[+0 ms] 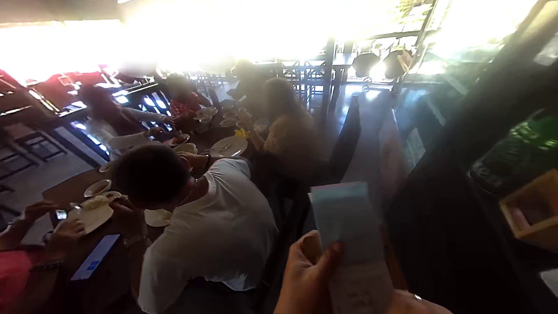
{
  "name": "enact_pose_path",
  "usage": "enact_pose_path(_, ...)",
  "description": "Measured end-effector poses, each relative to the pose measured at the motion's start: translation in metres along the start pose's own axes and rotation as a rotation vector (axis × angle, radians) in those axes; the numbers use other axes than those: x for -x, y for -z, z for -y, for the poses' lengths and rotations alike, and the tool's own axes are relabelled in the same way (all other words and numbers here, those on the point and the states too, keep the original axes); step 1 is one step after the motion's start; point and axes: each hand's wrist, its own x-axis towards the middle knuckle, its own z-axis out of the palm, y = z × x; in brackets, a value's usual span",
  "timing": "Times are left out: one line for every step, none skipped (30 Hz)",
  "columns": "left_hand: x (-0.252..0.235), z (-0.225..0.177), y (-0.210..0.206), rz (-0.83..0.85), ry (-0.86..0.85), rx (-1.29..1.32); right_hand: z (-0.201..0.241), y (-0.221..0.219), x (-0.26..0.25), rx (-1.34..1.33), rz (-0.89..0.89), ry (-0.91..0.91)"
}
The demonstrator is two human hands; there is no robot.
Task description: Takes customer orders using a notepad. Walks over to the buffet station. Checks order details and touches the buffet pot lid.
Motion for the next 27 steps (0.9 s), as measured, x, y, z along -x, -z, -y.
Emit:
enact_pose_path(-0.006,0.004,-0.009,-0.033,-0.002,0.01,0.0,0.011,-0.008,-0.04,0.024,-0.019)
enact_pose_path(-0.011,0.007,-0.016,-0.054,-0.005,0.004,-0.003,0.022,-0.012,-0.055,0.052,-0.059)
enact_pose_path(-0.017,0.011,-0.023,-0.067,-0.012,-0.011,-0.011,0.031,-0.012,-0.061,0.084,-0.093)
enact_pose_path(-0.022,0.015,-0.028,-0.076,-0.016,-0.02,-0.021,0.04,-0.011,-0.06,0.119,-0.102)
enact_pose_path(-0.027,0.018,-0.033,-0.087,-0.022,-0.022,-0.034,0.047,-0.01,-0.055,0.16,-0.094)
enact_pose_path(-0.032,0.021,-0.038,-0.098,-0.028,-0.026,-0.045,0.052,-0.01,-0.045,0.179,-0.087)
enact_pose_path(-0.037,0.023,-0.042,-0.107,-0.028,-0.032,-0.054,0.057,-0.009,-0.039,0.177,-0.088)
enact_pose_path(-0.04,0.026,-0.044,-0.109,-0.024,-0.035,-0.06,0.06,-0.009,-0.039,0.159,-0.091)
enact_pose_path(-0.044,0.027,-0.047,-0.104,-0.019,-0.038,-0.065,0.063,-0.008,-0.045,0.129,-0.087)
enact_pose_path(-0.048,0.029,-0.049,-0.1,-0.017,-0.039,-0.069,0.064,-0.008,-0.045,0.097,-0.072)
enact_pose_path(-0.052,0.03,-0.051,-0.098,-0.016,-0.045,-0.073,0.066,-0.007,-0.033,0.078,-0.055)
enact_pose_path(-0.055,0.032,-0.052,-0.089,-0.014,-0.052,-0.077,0.067,-0.007,-0.016,0.069,-0.039)
enact_pose_path(-0.058,0.034,-0.053,-0.08,-0.009,-0.058,-0.081,0.068,-0.007,0.002,0.061,-0.027)
enact_pose_path(-0.061,0.035,-0.054,-0.077,-0.001,-0.061,-0.083,0.068,-0.007,0.022,0.054,-0.023)
enact_pose_path(-0.063,0.036,-0.054,-0.079,0.009,-0.064,-0.085,0.069,-0.007,0.039,0.044,-0.023)
enact_pose_path(-0.065,0.037,-0.055,-0.085,0.014,-0.066,-0.087,0.068,-0.008,0.052,0.035,-0.026)
enact_pose_path(-0.066,0.037,-0.055,-0.091,0.02,-0.068,-0.089,0.068,-0.008,0.058,0.027,-0.028)
enact_pose_path(-0.068,0.038,-0.055,-0.093,0.023,-0.072,-0.091,0.067,-0.008,0.059,0.02,-0.026)
enact_pose_path(-0.069,0.038,-0.055,-0.094,0.026,-0.073,-0.093,0.066,-0.008,0.059,0.016,-0.024)
enact_pose_path(-0.07,0.038,-0.055,-0.099,0.031,-0.076,-0.094,0.066,-0.008,0.059,0.016,-0.025)
enact_pose_path(-0.07,0.038,-0.055,-0.108,0.035,-0.08,-0.095,0.065,-0.008,0.058,0.019,-0.027)
enact_pose_path(-0.07,0.038,-0.054,-0.117,0.036,-0.081,-0.096,0.065,-0.008,0.062,0.024,-0.027)
enact_pose_path(-0.07,0.038,-0.053,-0.126,0.035,-0.08,-0.097,0.063,-0.009,0.074,0.029,-0.024)
enact_pose_path(-0.07,0.038,-0.053,-0.133,0.032,-0.077,-0.098,0.062,-0.009,0.092,0.029,-0.016)
enact_pose_path(-0.07,0.038,-0.052,-0.133,0.031,-0.071,-0.098,0.061,-0.009,0.112,0.025,-0.009)
enact_pose_path(-0.07,0.039,-0.051,-0.124,0.036,-0.061,-0.098,0.06,-0.008,0.133,0.02,-0.006)
enact_pose_path(-0.07,0.039,-0.051,-0.118,0.042,-0.053,-0.098,0.06,-0.007,0.153,0.021,-0.011)
